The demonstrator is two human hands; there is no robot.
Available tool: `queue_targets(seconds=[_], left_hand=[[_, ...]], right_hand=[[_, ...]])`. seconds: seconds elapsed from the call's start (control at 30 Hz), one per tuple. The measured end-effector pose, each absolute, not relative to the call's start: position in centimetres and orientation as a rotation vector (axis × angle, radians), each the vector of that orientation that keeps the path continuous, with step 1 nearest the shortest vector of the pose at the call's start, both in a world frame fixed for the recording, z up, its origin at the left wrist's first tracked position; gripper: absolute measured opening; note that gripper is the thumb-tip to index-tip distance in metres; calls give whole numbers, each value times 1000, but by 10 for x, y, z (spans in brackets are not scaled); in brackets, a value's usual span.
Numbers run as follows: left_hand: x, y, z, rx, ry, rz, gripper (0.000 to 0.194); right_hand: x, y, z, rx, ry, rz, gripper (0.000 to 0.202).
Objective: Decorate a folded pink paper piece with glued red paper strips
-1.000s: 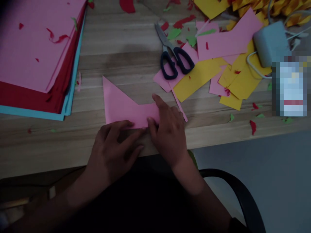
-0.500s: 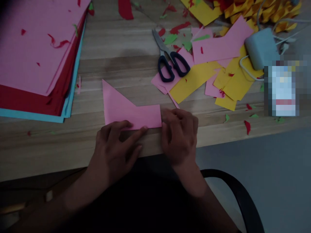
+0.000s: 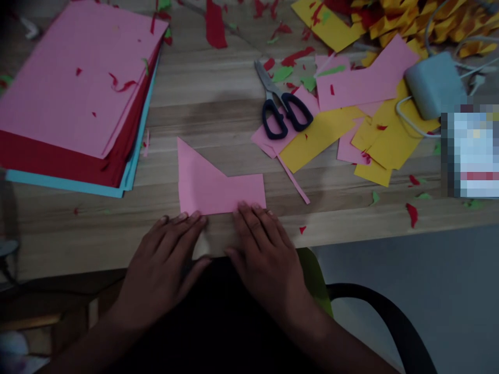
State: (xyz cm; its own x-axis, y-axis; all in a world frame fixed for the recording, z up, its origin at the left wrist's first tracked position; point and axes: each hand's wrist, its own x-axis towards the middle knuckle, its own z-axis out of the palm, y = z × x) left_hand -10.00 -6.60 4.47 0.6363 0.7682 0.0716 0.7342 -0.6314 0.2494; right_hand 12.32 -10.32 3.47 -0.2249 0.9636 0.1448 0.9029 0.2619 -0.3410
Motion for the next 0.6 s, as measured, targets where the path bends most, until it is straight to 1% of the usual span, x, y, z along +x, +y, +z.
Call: queue_targets(seconds=[0.1,0.17,0.23,0.3,0.4,0.47,0.6], left_hand=[[-125,-62,49,2530,1283,369,33],[-136,-56,51,2453,1379,500,24],[-137,-49,53,2451,1447,615,23],[-128,-44,52,2519,1389,683,25],[-105,-38,48,2593,1261,604,26],[-93,-34,44,2590,1275,520,26],[-84,-27,37,2557,1318,554,21]], right_hand=[[121,-101,34,-1706,-2191,264,56],[120,-100,33,-1708,-2172,263,53],[120,-99,33,-1715,-2158,255,49],[119,-98,32,-1719,-2158,239,44],[120,-98,31,-1713,-2173,232,40],[120,-99,31,-1708,-2172,224,40],[120,-97,33,-1703,-2128,212,39]])
